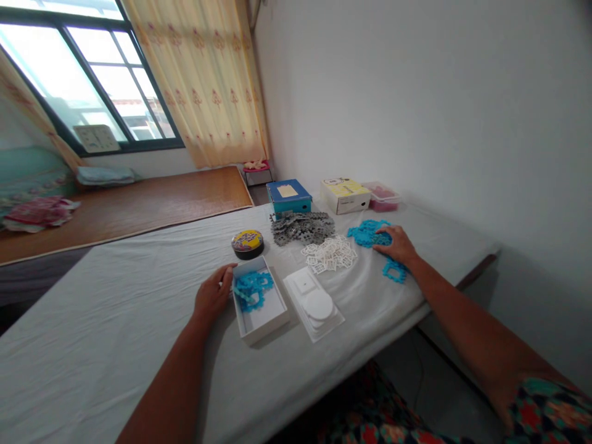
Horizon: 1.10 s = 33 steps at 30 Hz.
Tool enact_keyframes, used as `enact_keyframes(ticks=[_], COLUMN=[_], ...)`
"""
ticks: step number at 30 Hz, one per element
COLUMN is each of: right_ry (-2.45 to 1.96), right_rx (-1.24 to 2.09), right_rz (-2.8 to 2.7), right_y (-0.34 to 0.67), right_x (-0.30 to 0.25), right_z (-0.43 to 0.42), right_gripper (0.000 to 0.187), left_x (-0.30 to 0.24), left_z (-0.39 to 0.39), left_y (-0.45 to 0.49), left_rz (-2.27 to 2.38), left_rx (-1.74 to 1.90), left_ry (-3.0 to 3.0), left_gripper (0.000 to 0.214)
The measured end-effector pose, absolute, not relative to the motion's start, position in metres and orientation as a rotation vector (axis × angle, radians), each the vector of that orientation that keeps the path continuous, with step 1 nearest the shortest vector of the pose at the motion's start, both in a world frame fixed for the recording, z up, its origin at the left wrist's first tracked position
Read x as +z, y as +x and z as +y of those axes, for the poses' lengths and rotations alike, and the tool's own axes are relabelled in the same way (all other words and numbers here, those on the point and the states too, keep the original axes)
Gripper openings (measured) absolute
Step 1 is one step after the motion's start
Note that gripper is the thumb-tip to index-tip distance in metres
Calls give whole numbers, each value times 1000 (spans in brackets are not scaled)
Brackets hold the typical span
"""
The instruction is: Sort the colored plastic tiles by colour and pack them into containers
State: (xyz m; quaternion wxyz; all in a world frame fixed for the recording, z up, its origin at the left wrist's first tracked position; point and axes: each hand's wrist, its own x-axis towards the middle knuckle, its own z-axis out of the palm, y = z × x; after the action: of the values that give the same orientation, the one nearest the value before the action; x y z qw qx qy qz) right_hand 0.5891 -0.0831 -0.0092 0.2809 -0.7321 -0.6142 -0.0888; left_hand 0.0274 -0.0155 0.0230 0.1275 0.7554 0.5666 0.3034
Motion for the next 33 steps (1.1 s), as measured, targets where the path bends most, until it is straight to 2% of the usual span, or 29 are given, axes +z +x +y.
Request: enact_keyframes(ticks=[9,15,20,25,28,33], right_ry=[-1902,-1739,-1311,-1006,-1072,-1188], right_rx=[-321,-327,-34,360,463,420], right_rz=[-1661,-1633,-1734,-2005,-2173,-2216], right_y=[570,529,404,272,242,249], right_x=[1,52,104,104,92,89], right_z=[-90,-87,-85,-88,-85,-86], right_gripper=[42,38,43,44,50,31], left_x=[24,21,20,19,20,23], left_z=[-17,-18,-22,-23,-24,-27], left_y=[29,30,33,33,33,35], left_rz=[1633,1644,1629,1593,1553,1577], left_rx=[894,898,938,924,910,914], left_ry=[2189,2171,2182,2157,2166,2164], left_gripper=[50,47,44,48,49,50])
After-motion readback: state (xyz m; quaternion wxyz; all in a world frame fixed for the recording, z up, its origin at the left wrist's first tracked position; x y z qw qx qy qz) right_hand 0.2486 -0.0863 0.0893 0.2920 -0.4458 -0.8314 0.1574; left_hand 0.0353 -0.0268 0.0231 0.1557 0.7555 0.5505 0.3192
